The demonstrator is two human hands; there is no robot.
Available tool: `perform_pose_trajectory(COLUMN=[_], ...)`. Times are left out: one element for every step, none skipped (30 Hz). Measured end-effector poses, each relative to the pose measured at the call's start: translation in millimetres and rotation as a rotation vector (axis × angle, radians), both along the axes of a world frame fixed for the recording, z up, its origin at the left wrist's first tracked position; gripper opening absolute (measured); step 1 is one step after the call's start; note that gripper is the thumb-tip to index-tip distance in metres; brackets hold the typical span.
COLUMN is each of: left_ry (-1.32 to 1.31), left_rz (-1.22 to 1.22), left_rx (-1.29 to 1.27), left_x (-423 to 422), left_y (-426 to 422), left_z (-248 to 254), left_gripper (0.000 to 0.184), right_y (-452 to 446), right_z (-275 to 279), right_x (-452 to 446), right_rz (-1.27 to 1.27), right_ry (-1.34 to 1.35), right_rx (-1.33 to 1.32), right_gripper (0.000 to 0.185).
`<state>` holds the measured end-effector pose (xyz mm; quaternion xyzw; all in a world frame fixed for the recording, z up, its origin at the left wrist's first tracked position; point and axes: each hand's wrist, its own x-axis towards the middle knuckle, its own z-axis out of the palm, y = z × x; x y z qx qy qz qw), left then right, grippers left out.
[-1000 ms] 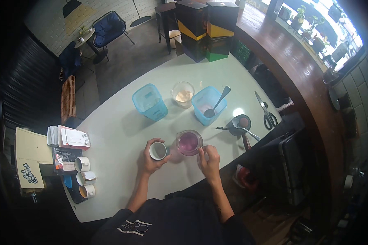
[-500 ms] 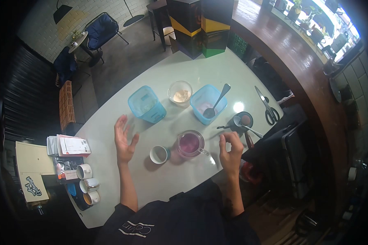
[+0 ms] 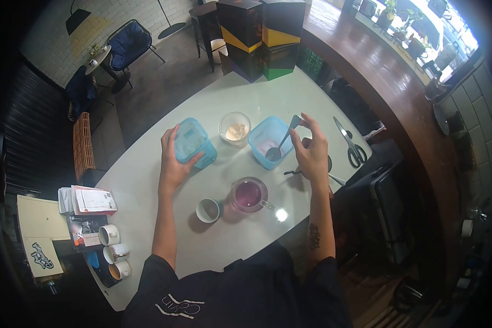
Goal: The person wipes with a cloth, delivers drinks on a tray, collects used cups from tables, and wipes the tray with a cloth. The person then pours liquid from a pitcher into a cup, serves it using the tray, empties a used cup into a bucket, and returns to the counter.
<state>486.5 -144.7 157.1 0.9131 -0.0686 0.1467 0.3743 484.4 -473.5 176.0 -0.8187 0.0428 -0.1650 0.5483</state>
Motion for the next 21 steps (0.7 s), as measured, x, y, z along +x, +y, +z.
perform_pose_trajectory(left_ry=[0.025,0.026,-0.033,-0.093,-0.092,-0.125,-0.156,-0.155,-0.166,-0.177,-0.180,-0.196,-0.212,-0.216,-0.226,-0.234,-0.237,-0.212,-0.186,-0.190,-0.169], left_rz=[0.018,0.019,-0.033,-0.082,-0.076,-0.097,-0.119,-0.114,-0.122,-0.132,-0.133,-0.145,-0.159,-0.163,-0.164,-0.166,-0.170,-0.132,-0.094,-0.098,-0.083], left_rx=[-0.017,-0.017,-0.012,-0.007,-0.006,-0.007,-0.008,-0.006,-0.012,-0.018,-0.017,-0.024,-0.032,-0.033,-0.029,-0.025,-0.027,-0.022,-0.017,-0.017,-0.009], left_x=[-0.8,-3.1,-6.7,-10.0,-12.9,-16.3,-19.7,-22.1,-23.7,-24.7,-25.0,-25.4,-25.3,-24.9,-24.3,-23.9,-23.1,-22.0,-20.4,-18.6,-16.1], left_y=[-1.4,-2.1,-2.4,-2.7,-3.7,-5.0,-5.3,-4.6,-4.1,-3.5,-3.0,-2.7,-3.0,-3.1,-2.8,-2.7,-3.2,-3.8,-4.4,-4.4,-3.8], left_z=[0.5,0.0,-0.9,-1.8,-3.2,-5.4,-7.3,-8.6,-9.6,-10.4,-11.3,-12.5,-13.6,-14.7,-15.7,-15.8,-15.3,-14.4,-13.3,-12.2,-11.0], left_gripper=[0.094,0.094,0.096,0.098,0.098,0.098,0.099,0.099,0.099,0.098,0.098,0.098,0.098,0.098,0.099,0.099,0.099,0.099,0.098,0.098,0.098], right_y=[0.7,1.5,2.9,5.3,7.9,8.1,6.0,4.3,5.0,6.7,8.2,9.3,8.7,7.7,6.6,5.8,5.0,4.4,3.3,3.1,3.2], right_z=[-5.1,-8.3,-8.7,-8.8,-9.3,-11.0,-13.7,-16.0,-15.4,-13.9,-10.5,-6.2,-3.3,-0.6,1.6,3.4,4.8,6.6,10.1,12.7,15.1], right_x=[5.2,7.6,7.6,7.5,7.6,7.1,5.6,4.3,3.0,1.3,-1.0,-3.9,-7.5,-11.6,-14.8,-17.3,-19.6,-21.9,-24.3,-27.3,-30.5], right_rz=[-0.007,-0.013,-0.011,-0.016,-0.019,-0.012,0.007,0.024,0.012,0.013,0.022,0.029,0.026,0.031,0.036,0.031,0.076,0.121,0.152,0.147,0.153], right_ry=[-0.042,-0.083,-0.081,-0.100,-0.119,-0.116,-0.073,-0.031,-0.042,-0.043,-0.095,-0.146,-0.149,-0.136,-0.123,-0.126,-0.106,-0.086,-0.081,-0.083,-0.094], right_rx=[0.006,0.012,0.012,0.038,0.066,0.067,0.067,0.067,0.038,0.040,-0.010,-0.062,-0.063,-0.146,-0.229,-0.231,-0.229,-0.227,-0.248,-0.248,-0.222], right_gripper=[0.043,0.040,0.040,0.034,0.028,0.028,0.022,0.017,0.012,0.012,0.011,0.011,0.011,0.012,0.013,0.013,0.013,0.014,0.014,0.014,0.012])
